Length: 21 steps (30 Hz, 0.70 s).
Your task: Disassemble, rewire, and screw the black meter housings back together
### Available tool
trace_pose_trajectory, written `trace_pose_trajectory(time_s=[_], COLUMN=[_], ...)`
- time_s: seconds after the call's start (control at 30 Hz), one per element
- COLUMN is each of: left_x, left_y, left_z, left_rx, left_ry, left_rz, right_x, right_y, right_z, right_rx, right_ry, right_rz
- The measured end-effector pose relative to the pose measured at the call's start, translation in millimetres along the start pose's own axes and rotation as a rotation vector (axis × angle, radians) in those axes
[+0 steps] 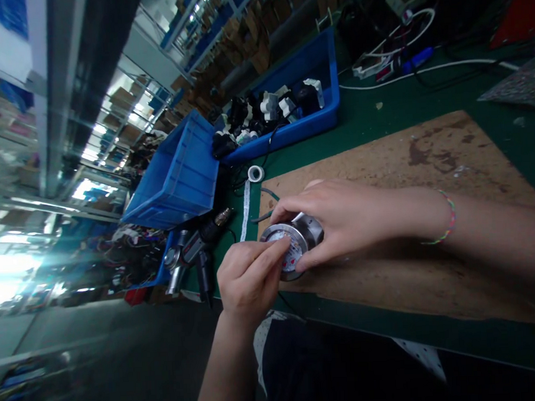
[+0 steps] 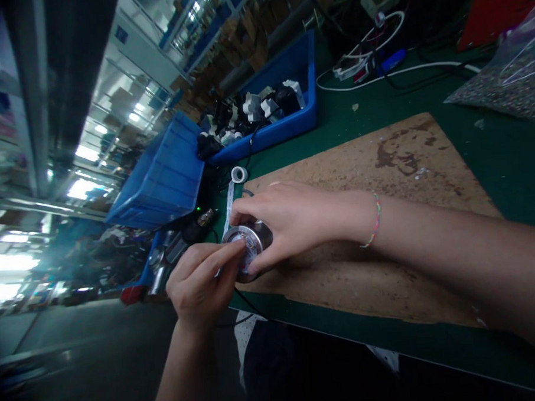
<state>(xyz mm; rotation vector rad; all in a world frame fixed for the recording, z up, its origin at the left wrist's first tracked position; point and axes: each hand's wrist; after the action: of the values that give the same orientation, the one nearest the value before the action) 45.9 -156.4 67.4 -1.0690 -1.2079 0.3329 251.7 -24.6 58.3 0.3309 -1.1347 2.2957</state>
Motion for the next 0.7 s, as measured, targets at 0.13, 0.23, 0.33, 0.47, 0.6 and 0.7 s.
trace_pose_trajectory(time_s=[0.13,0.23,0.33,0.47,0.6,0.7], left_x=[5,8,12,14,15,16], left_y=[-3.5,-5.3,-5.9,-5.9,-6.2,-6.5], left_z=[5,8,11,15,16,15], left_rx=[-0.049,-0.078,-0.099,-0.104,-0.092,-0.095], left_ry=[0.031,0.052,0.090,0.124,0.123,0.100], left_rz=[0.058,0.090,0.099,0.102,0.113,0.125], right_x=[0,0,0,0,0,0], right_y=[1,1,2,3,3,3], right_z=[0,0,-1,-3,-4,-5], right_rx=[0.004,0.007,0.006,-0.006,-0.007,-0.010], right_ry=[0.000,0.000,-0.008,-0.022,-0.019,-0.024], right_rz=[-0.008,-0.005,-0.006,-0.017,-0.023,-0.025])
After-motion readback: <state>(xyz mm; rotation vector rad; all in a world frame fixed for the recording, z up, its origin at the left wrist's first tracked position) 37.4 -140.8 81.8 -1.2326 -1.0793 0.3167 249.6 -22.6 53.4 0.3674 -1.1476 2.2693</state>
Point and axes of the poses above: each hand's wrist, its own x-axis towards the middle knuckle, its own y-axis out of the palm, z = x × y, and after that the axes turned 3 degrees about -z, right-handed
